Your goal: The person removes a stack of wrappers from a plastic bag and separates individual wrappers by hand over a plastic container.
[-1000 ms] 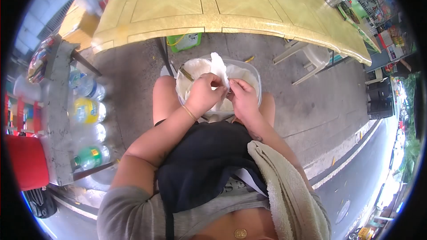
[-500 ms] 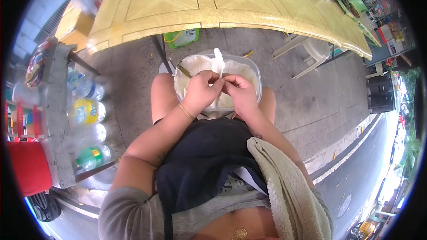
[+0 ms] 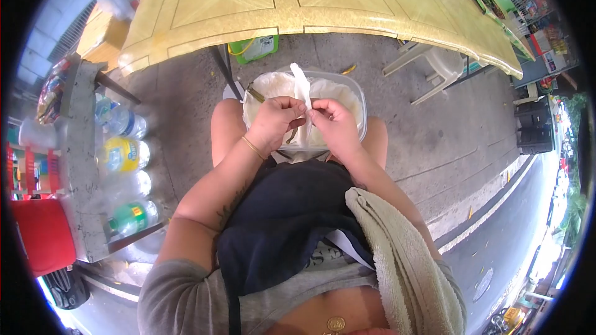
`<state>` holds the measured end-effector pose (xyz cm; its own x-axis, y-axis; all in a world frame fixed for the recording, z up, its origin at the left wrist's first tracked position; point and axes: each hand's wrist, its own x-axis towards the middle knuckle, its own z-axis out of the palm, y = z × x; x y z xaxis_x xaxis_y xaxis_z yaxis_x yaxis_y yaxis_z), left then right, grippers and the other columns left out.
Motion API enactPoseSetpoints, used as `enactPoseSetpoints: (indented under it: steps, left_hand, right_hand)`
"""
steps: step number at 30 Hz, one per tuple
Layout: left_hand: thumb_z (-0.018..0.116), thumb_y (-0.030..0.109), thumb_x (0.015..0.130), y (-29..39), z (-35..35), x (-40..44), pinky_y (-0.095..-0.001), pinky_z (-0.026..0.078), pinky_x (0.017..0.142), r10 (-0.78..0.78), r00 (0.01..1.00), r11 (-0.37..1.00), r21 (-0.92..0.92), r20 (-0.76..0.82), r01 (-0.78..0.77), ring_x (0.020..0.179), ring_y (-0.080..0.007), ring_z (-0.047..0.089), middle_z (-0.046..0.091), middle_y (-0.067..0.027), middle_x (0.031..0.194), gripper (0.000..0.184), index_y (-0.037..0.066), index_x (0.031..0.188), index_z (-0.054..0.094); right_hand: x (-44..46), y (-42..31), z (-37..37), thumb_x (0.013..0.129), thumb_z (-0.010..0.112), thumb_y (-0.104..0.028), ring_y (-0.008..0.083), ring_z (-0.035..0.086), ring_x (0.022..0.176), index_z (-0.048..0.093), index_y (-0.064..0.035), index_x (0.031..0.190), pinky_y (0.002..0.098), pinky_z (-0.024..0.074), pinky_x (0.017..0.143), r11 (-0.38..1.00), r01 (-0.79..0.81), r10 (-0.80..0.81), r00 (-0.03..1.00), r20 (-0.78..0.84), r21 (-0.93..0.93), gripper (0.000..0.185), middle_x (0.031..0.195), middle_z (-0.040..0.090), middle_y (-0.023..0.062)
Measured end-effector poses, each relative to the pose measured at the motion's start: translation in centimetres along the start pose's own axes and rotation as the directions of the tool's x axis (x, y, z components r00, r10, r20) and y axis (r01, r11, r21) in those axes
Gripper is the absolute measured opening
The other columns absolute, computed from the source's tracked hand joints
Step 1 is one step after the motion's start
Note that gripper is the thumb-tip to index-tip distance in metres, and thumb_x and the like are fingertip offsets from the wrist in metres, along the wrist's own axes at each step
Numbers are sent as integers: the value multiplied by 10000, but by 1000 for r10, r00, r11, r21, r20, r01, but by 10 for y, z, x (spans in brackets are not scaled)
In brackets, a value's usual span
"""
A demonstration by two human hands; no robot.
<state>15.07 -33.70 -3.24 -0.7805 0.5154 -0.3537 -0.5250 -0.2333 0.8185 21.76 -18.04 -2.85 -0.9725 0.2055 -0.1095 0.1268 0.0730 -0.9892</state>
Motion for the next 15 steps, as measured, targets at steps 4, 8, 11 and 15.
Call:
enactPoseSetpoints:
  steps: [4,8,11,15]
  left_hand:
    - [654,81,931,0,-1,1,-292,542,858,42,998,991,124,45,-47,902,-150,632,651,-75,970,142,-42,999,637]
    - [694,59,858,1,4,-3,-301,538,761,294,955,828,488,39,-275,832,-183,652,666,-98,908,130,-25,946,650]
    - [726,89,815,-8,1,1,-341,545,770,444,892,607,702,89,-372,848,-232,672,668,-139,921,167,-10,931,656]
    - [746,116,795,-10,4,-1,-373,550,767,508,856,499,778,95,-382,848,-287,682,674,-165,910,173,-5,879,655]
  right_hand:
    - [9,19,-3,951,594,-25,74,608,846,656,8,1080,242,522,765,997,0,2,1000,-26,82,146,900,646,13]
    - [5,5,1,967,587,-51,93,621,856,650,4,1075,274,551,790,952,-74,77,997,2,297,136,917,636,13]
    - [4,-1,1,958,594,-110,110,630,844,658,11,1025,293,566,812,944,-111,109,994,24,310,153,933,655,38]
    - [9,12,-2,961,595,-114,113,637,852,655,19,1004,289,569,794,944,-102,100,995,23,314,152,924,656,43]
